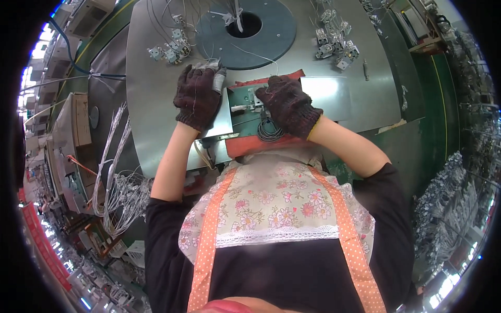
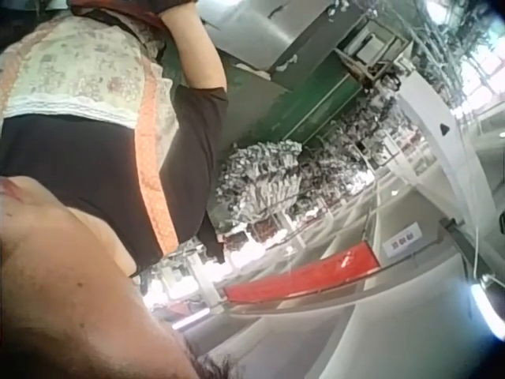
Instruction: Assembling small metal and plastic electronic components with attached wiring at a production workstation.
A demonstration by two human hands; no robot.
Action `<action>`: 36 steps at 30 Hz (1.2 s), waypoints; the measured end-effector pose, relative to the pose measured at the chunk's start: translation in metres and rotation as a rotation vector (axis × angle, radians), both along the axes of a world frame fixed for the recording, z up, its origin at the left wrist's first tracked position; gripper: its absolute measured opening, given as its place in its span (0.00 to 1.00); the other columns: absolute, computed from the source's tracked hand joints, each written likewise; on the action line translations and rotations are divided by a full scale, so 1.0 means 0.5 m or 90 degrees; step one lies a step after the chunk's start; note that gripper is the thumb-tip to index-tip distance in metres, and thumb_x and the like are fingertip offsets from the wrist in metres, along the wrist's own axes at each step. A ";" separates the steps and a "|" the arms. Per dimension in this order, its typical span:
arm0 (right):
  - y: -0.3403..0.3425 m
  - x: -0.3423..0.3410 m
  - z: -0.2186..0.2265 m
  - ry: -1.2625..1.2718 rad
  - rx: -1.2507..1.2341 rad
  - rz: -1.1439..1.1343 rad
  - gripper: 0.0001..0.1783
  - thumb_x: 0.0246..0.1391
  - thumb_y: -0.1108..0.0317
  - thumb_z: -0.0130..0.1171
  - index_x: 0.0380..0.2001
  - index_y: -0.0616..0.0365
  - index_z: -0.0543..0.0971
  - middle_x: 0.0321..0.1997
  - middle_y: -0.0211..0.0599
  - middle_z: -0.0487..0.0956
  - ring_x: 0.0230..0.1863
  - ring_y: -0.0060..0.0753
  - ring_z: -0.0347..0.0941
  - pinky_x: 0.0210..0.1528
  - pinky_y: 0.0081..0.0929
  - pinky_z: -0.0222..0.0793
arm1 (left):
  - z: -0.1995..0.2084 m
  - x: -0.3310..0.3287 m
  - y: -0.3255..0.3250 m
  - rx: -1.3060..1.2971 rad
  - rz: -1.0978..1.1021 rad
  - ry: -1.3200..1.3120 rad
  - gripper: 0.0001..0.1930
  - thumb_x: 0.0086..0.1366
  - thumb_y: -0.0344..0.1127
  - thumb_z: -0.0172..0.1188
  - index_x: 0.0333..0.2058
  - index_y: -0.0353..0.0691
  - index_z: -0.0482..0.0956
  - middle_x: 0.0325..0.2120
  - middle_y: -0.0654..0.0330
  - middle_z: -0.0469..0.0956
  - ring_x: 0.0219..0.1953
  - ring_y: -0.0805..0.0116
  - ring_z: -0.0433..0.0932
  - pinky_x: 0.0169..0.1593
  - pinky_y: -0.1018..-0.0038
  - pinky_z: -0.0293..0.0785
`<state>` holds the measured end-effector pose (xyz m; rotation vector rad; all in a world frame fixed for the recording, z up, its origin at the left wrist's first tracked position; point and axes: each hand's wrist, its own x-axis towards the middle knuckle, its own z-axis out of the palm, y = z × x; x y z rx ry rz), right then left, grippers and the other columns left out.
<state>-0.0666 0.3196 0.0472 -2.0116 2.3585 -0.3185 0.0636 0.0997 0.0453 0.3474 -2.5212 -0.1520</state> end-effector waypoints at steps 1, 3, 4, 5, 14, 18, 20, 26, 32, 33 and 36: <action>0.006 0.000 -0.020 -0.019 -0.028 -0.010 0.25 0.44 0.69 0.64 0.51 0.55 0.79 0.42 0.50 0.77 0.46 0.52 0.76 0.46 0.47 0.73 | 0.005 0.001 0.008 -0.005 -0.027 -0.016 0.12 0.68 0.42 0.62 0.41 0.40 0.84 0.38 0.50 0.84 0.46 0.50 0.82 0.65 0.54 0.67; 0.011 0.002 -0.042 -0.041 -0.064 -0.021 0.29 0.45 0.69 0.64 0.55 0.58 0.77 0.42 0.51 0.77 0.46 0.53 0.75 0.46 0.47 0.73 | 0.008 0.008 0.029 -0.011 -0.059 -0.030 0.11 0.66 0.41 0.63 0.42 0.41 0.84 0.38 0.51 0.84 0.46 0.52 0.82 0.65 0.54 0.67; 0.012 0.003 -0.043 -0.064 -0.102 -0.032 0.33 0.45 0.70 0.63 0.59 0.60 0.74 0.42 0.53 0.77 0.47 0.54 0.75 0.46 0.47 0.73 | 0.009 0.013 0.044 -0.004 -0.090 -0.089 0.12 0.65 0.42 0.63 0.42 0.42 0.84 0.38 0.51 0.84 0.47 0.52 0.82 0.66 0.54 0.66; 0.015 0.010 -0.042 -0.061 -0.103 -0.038 0.33 0.45 0.70 0.63 0.59 0.60 0.74 0.42 0.53 0.77 0.47 0.54 0.75 0.46 0.47 0.73 | 0.007 0.011 0.056 0.001 -0.123 -0.148 0.13 0.64 0.42 0.64 0.43 0.43 0.84 0.38 0.51 0.84 0.48 0.53 0.82 0.66 0.54 0.66; 0.013 -0.004 -0.073 -0.218 -0.155 -0.002 0.49 0.38 0.61 0.73 0.64 0.69 0.66 0.47 0.58 0.78 0.50 0.62 0.74 0.53 0.52 0.72 | -0.025 -0.049 0.176 -0.004 -0.253 -0.219 0.18 0.60 0.40 0.59 0.47 0.39 0.82 0.41 0.50 0.84 0.51 0.52 0.80 0.68 0.55 0.64; 0.039 -0.046 -0.004 -0.334 -0.161 0.095 0.37 0.44 0.66 0.67 0.61 0.62 0.72 0.47 0.53 0.78 0.52 0.60 0.74 0.53 0.50 0.73 | 0.013 -0.035 0.179 0.052 -0.258 -0.298 0.20 0.62 0.42 0.61 0.50 0.38 0.80 0.46 0.49 0.83 0.54 0.53 0.80 0.67 0.56 0.65; 0.062 -0.099 -0.012 -0.430 -0.261 0.131 0.36 0.45 0.71 0.63 0.63 0.54 0.74 0.46 0.51 0.76 0.50 0.58 0.74 0.52 0.46 0.73 | -0.023 -0.040 0.180 0.027 -0.241 -0.259 0.21 0.62 0.44 0.61 0.50 0.37 0.80 0.47 0.48 0.83 0.54 0.52 0.80 0.67 0.56 0.64; 0.219 -0.309 -0.058 -0.128 -0.293 -0.219 0.27 0.47 0.75 0.69 0.53 0.51 0.81 0.55 0.43 0.79 0.54 0.50 0.76 0.55 0.44 0.75 | -0.037 -0.036 0.183 -0.003 -0.187 -0.227 0.27 0.63 0.50 0.62 0.52 0.34 0.77 0.49 0.46 0.82 0.55 0.48 0.78 0.68 0.54 0.64; 0.229 -0.287 -0.106 0.045 -0.327 -0.288 0.26 0.49 0.75 0.68 0.55 0.49 0.81 0.57 0.47 0.77 0.59 0.55 0.74 0.57 0.45 0.75 | -0.043 -0.032 0.179 -0.003 -0.172 -0.242 0.29 0.65 0.52 0.61 0.54 0.33 0.77 0.51 0.45 0.81 0.58 0.47 0.78 0.69 0.54 0.63; 0.224 -0.284 -0.142 0.074 -0.328 -0.313 0.26 0.51 0.75 0.68 0.55 0.49 0.81 0.58 0.47 0.77 0.60 0.56 0.73 0.58 0.45 0.75 | -0.041 -0.031 0.181 0.000 -0.174 -0.250 0.30 0.65 0.53 0.61 0.55 0.33 0.77 0.51 0.45 0.81 0.58 0.47 0.78 0.69 0.54 0.64; 0.212 -0.326 -0.216 -0.081 -0.373 -0.338 0.22 0.54 0.70 0.63 0.55 0.49 0.79 0.62 0.52 0.72 0.62 0.62 0.69 0.60 0.51 0.70 | -0.048 -0.037 0.179 -0.004 -0.184 -0.251 0.30 0.65 0.54 0.61 0.56 0.33 0.76 0.52 0.45 0.81 0.58 0.47 0.78 0.69 0.54 0.64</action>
